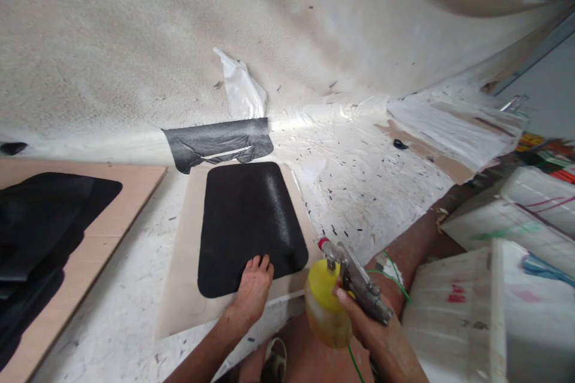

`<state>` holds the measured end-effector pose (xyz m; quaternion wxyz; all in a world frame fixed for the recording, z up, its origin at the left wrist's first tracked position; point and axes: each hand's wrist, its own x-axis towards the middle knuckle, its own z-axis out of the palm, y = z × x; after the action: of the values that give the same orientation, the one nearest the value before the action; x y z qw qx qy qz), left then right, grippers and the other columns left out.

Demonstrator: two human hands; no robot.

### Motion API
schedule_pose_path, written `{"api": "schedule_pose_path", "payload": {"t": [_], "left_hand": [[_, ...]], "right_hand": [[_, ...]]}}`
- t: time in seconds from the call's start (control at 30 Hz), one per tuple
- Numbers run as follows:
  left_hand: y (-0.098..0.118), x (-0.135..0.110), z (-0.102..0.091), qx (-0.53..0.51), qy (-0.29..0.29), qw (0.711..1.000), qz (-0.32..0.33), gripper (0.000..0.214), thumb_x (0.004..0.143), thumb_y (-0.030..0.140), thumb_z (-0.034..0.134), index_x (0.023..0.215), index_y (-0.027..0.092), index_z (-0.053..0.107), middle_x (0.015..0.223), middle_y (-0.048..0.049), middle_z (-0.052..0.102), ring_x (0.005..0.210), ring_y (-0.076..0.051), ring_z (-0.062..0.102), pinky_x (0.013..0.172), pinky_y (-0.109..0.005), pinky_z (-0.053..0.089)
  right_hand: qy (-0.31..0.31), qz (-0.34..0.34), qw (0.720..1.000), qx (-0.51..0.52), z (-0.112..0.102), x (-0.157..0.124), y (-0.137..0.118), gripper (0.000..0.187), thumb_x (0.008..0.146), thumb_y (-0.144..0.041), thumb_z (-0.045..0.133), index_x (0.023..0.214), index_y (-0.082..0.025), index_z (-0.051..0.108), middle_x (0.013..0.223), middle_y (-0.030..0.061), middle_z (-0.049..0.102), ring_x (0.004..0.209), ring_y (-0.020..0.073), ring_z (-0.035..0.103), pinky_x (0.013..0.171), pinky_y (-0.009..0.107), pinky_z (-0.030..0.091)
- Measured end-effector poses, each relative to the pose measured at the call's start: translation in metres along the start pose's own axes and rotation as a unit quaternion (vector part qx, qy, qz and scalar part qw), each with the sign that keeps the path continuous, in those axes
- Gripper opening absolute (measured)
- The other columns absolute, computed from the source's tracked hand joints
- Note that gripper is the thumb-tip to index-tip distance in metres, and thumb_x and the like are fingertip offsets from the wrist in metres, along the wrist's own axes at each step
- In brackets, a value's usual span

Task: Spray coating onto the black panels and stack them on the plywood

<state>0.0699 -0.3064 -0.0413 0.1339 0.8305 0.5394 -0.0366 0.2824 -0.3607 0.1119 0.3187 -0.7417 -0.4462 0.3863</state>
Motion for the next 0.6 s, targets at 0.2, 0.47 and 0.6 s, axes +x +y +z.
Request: {"api": "schedule_pose_path", "payload": {"t": [0.2, 0.47, 0.6], "left_hand": [[-0.017, 0.007, -0.004, 0.029, -0.04, 0.998, 0.043, 0.029, 0.076, 0.003, 0.05, 0.101, 0.01, 0.061, 0.108, -0.0147, 0.058, 0.101, -0.027, 0.051, 0.084, -0.037, 0.045], [-0.022, 0.019, -0.02, -0.022, -0.107, 0.991, 0.079, 0.035, 0.067, -0.002, 0.05, 0.099, 0.009, 0.06, 0.106, -0.0174, 0.06, 0.101, -0.028, 0.053, 0.084, -0.038, 0.044], [-0.046, 0.039, -0.03, -0.242, -0.117, 0.963, -0.028, 0.019, 0.071, 0.005, 0.046, 0.076, 0.015, 0.061, 0.084, -0.0076, 0.062, 0.089, -0.021, 0.057, 0.085, -0.034, 0.043]], "right_hand": [[-0.016, 0.062, 0.998, 0.007, -0.006, -0.012, 0.036, 0.039, 0.077, -0.059, 0.058, 0.083, -0.022, 0.067, 0.044, -0.0054, 0.04, 0.04, 0.0132, 0.04, 0.038, 0.025, 0.034], [-0.026, 0.037, 0.999, 0.018, -0.005, -0.02, 0.049, 0.036, 0.08, -0.056, 0.055, 0.09, -0.024, 0.071, 0.05, -0.0044, 0.035, 0.046, 0.0145, 0.036, 0.043, 0.027, 0.034], [-0.024, 0.024, 0.999, 0.014, -0.004, -0.017, 0.045, 0.037, 0.078, -0.058, 0.057, 0.088, -0.026, 0.073, 0.051, -0.0039, 0.036, 0.047, 0.0149, 0.036, 0.044, 0.027, 0.035]]}}
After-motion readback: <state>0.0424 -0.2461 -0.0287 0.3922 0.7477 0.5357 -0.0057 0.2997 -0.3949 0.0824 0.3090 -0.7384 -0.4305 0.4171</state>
